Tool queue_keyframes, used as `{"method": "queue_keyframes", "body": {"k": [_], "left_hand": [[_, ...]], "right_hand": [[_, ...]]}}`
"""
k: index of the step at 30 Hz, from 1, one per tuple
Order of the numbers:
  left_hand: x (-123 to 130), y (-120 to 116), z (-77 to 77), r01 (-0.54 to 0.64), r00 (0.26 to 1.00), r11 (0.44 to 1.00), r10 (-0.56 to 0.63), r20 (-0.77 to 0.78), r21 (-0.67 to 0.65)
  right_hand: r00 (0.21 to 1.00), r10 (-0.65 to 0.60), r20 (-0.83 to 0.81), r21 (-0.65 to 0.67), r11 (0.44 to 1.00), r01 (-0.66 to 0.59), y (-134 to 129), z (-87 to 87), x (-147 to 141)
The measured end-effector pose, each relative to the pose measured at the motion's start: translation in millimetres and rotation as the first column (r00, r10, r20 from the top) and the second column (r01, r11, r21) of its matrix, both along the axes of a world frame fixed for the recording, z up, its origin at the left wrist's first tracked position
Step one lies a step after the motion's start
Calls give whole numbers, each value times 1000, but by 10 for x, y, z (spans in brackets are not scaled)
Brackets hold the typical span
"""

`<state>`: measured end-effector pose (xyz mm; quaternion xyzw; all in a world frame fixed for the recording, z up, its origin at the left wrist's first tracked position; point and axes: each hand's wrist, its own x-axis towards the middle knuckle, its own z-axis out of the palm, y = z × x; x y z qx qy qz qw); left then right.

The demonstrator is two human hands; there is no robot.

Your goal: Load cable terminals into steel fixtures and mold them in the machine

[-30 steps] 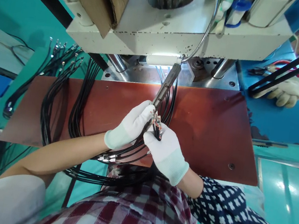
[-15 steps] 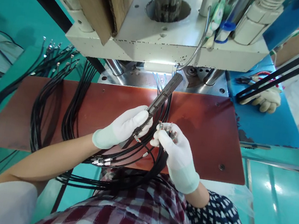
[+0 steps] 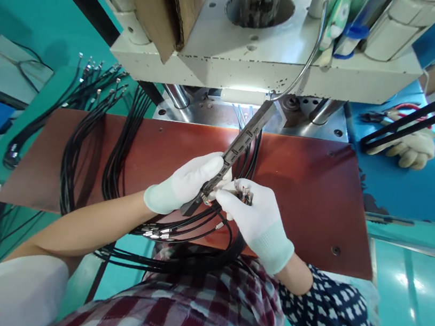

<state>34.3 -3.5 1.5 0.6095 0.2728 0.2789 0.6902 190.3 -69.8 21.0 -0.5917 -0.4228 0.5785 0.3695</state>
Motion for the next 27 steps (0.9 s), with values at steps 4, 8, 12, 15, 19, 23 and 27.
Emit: {"method": "queue_keyframes", "body": {"k": [4, 8, 12, 15, 19, 23, 27], "left_hand": [[-1, -23, 15, -30, 998, 997, 34, -46, 75], [-2, -73, 0, -63, 991, 988, 79, -111, 139], [-8, -115, -9, -113, 927, 934, 222, -303, 339], [-11, -88, 10, -85, 914, 921, 224, -339, 380], [-13, -2, 43, -59, 971, 976, 104, -215, 208], [-29, 49, 51, -50, 984, 991, 70, -162, 127], [-54, 70, 23, 17, 996, 999, -13, -89, 50]], "right_hand": [[1000, -2, 5, -26, 1000, 2, 41, 22, -48], [1000, -8, 14, -27, 1000, 8, 25, -31, -90], [999, -20, 36, 9, 1000, 20, 26, -115, -110], [999, -2, 37, 19, 1000, 2, 16, -173, -86], [999, 25, -20, 112, 994, -22, -68, -189, -19], [999, -45, 16, 180, 983, 42, -140, -124, 10], [994, -106, 26, 18, 994, 105, -127, -109, 13]]}}
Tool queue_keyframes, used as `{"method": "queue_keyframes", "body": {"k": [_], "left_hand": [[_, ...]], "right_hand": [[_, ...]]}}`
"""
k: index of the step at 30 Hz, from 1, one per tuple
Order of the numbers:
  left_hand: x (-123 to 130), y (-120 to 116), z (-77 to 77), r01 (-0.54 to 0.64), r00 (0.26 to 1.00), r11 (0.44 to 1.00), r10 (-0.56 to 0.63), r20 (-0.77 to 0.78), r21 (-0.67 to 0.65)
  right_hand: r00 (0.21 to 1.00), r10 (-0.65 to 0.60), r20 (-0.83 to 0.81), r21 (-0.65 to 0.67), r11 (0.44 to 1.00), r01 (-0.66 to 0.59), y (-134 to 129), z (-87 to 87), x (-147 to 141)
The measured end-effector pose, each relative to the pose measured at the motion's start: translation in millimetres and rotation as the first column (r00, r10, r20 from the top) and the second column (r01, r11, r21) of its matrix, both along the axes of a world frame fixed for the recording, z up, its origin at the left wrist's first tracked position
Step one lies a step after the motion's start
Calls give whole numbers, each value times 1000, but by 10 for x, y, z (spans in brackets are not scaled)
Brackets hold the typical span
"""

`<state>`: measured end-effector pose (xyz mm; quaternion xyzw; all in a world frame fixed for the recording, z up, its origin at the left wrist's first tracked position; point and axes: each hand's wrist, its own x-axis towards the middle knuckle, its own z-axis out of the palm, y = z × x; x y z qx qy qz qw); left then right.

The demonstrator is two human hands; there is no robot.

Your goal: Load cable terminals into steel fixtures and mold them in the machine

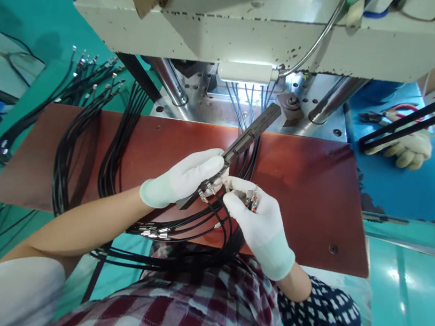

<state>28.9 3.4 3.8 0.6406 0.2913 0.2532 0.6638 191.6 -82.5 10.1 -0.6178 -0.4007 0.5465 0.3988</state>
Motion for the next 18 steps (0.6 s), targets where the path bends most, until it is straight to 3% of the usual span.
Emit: {"method": "queue_keyframes", "body": {"k": [3, 7, 13, 18], "left_hand": [[-7, 21, -31, 53, 997, 998, -52, 51, -24], [-10, 41, -52, 99, 993, 994, -96, 62, -43], [-19, 33, -22, 101, 995, 994, -102, 10, 42], [-16, 16, -21, 77, 993, 983, -61, -101, 164]], "right_hand": [[1000, -7, -14, -61, 998, 6, 30, -21, 31], [990, 116, -80, -98, 987, -124, 66, 14, 50], [1000, -9, -17, 2, 1000, 9, 96, -4, -44], [999, 36, 9, 24, 999, -36, 127, -66, -66]]}}
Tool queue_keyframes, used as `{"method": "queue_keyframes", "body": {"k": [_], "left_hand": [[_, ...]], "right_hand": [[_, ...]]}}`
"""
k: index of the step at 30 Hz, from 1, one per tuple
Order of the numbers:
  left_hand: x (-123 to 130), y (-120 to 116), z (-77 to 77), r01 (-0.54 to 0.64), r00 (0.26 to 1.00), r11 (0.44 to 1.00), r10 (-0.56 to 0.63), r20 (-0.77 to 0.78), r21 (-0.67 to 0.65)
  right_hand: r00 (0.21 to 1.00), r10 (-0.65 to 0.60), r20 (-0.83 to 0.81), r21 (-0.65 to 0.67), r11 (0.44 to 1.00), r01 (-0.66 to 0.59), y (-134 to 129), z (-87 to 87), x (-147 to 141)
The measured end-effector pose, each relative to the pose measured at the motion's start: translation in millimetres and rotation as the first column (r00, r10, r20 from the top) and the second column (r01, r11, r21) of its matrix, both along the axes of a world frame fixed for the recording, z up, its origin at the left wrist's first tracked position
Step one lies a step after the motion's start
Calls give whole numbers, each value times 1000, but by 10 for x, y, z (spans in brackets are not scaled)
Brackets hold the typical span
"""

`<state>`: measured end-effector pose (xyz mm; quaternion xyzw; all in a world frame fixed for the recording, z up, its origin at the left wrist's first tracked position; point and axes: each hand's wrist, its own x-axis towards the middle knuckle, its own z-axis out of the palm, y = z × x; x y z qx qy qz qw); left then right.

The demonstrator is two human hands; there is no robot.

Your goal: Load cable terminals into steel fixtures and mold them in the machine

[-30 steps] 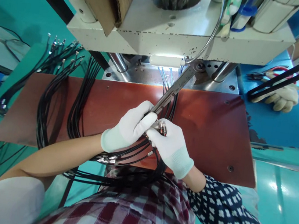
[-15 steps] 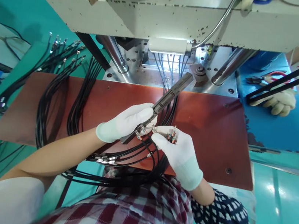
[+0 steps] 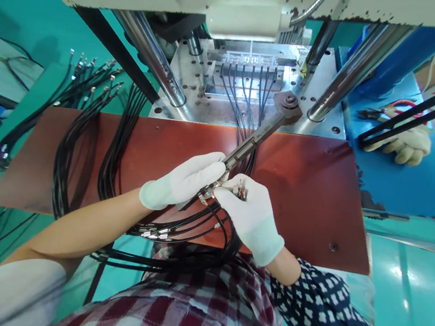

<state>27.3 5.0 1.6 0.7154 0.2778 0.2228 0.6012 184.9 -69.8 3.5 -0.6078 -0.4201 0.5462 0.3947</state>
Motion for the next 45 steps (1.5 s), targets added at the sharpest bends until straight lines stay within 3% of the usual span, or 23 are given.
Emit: {"method": "queue_keyframes", "body": {"k": [4, 6, 9, 12, 15, 20, 25, 27, 31, 37, 40, 42, 45], "left_hand": [[11, -31, 6, -53, 977, 981, 91, -193, 189], [17, -35, 15, -64, 966, 976, 112, -231, 206], [17, -15, 17, -29, 989, 993, 46, -142, 117], [3, 21, -11, -1, 999, 1000, 0, -50, -15], [-20, 56, -56, 31, 999, 992, -29, 15, -121], [-51, 108, -68, 114, 983, 945, -63, 171, -306], [-78, 150, -11, 176, 966, 910, -85, 246, -376], [-87, 157, -1, 161, 968, 915, -75, 238, -369], [-85, 150, -1, 104, 980, 930, -35, 198, -353], [-64, 142, -12, 50, 989, 941, 1, 150, -333], [-65, 152, -36, 46, 993, 963, -16, 114, -264], [-65, 154, -54, 60, 993, 969, -34, 112, -238], [-54, 144, -67, 93, 990, 967, -64, 128, -237]], "right_hand": [[999, 31, 42, 35, 999, -33, 39, -45, -14], [996, 32, 78, 39, 999, -35, 61, -52, -3], [987, 128, 101, 32, 991, -132, 65, 4, 75], [926, 248, 284, -10, 967, -256, 14, 99, 212], [893, 262, 365, -99, 965, -243, -51, 145, 332], [976, 181, 120, -182, 971, -158, -92, 106, 411], [983, 128, -132, -21, 991, -132, -144, 32, 434], [985, 97, -139, 27, 995, -95, -166, 20, 420], [995, 34, -90, -38, 999, -38, -179, -8, 364], [979, 44, -200, 14, 999, -41, -185, -118, 298], [947, 131, -293, 72, 991, -114, -168, -145, 323], [887, 280, -367, 140, 959, -245, -139, -139, 381], [693, 556, -459, 277, 831, -483, -85, -95, 479]]}}
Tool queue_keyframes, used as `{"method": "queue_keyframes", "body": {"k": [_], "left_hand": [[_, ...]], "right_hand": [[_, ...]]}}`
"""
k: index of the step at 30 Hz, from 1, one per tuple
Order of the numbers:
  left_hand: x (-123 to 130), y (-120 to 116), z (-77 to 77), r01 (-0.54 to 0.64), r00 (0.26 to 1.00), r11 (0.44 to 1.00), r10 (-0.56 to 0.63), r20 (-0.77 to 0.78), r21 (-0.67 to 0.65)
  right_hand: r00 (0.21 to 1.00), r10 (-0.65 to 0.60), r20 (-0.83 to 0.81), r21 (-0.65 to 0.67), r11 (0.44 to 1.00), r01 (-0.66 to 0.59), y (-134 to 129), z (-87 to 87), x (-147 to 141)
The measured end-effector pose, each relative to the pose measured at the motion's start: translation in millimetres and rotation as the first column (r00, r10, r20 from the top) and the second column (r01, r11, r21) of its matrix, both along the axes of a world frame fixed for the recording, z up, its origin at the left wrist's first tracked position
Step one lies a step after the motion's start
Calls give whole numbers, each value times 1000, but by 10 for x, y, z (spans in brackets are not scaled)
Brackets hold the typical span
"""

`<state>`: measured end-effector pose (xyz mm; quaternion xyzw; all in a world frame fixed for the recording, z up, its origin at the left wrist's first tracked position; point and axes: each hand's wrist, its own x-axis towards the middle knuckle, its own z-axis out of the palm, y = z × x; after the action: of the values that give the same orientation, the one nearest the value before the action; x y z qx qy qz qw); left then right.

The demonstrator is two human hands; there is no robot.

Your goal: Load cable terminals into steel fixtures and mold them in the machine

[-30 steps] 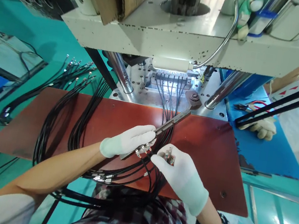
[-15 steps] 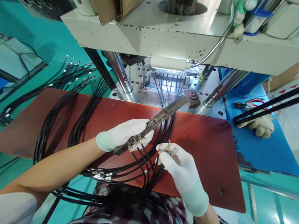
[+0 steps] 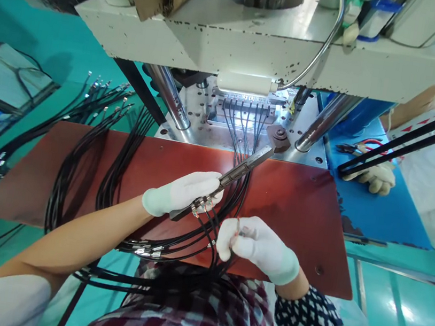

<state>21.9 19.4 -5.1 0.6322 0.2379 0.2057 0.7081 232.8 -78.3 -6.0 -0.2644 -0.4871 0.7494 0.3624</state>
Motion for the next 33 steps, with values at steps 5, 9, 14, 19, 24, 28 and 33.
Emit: {"method": "queue_keyframes", "body": {"k": [5, 9, 14, 19, 24, 28, 33], "left_hand": [[15, -20, -14, 31, 1000, 1000, -31, -4, -5], [7, -20, -39, 32, 999, 999, -31, -19, 43], [-3, -18, -16, 25, 998, 994, -19, -60, 103], [-5, -53, 48, 38, 980, 946, 28, -197, 322], [5, -103, 77, 36, 937, 886, 130, -323, 462], [20, -101, 87, 39, 960, 929, 67, -272, 368], [30, -102, 62, 52, 956, 923, 64, -285, 380]], "right_hand": [[980, -182, 84, -135, 972, 192, 73, 84, -63], [797, -446, 408, -144, 830, 538, 126, 129, -259], [751, -457, 477, -75, 830, 553, 184, 163, -354], [742, -437, 508, -67, 839, 540, 209, 185, -374], [714, -469, 520, -54, 816, 575, 212, 158, -396], [756, -447, 478, -89, 832, 548, 217, 176, -381], [761, -475, 442, -78, 824, 561, 238, 158, -382]]}}
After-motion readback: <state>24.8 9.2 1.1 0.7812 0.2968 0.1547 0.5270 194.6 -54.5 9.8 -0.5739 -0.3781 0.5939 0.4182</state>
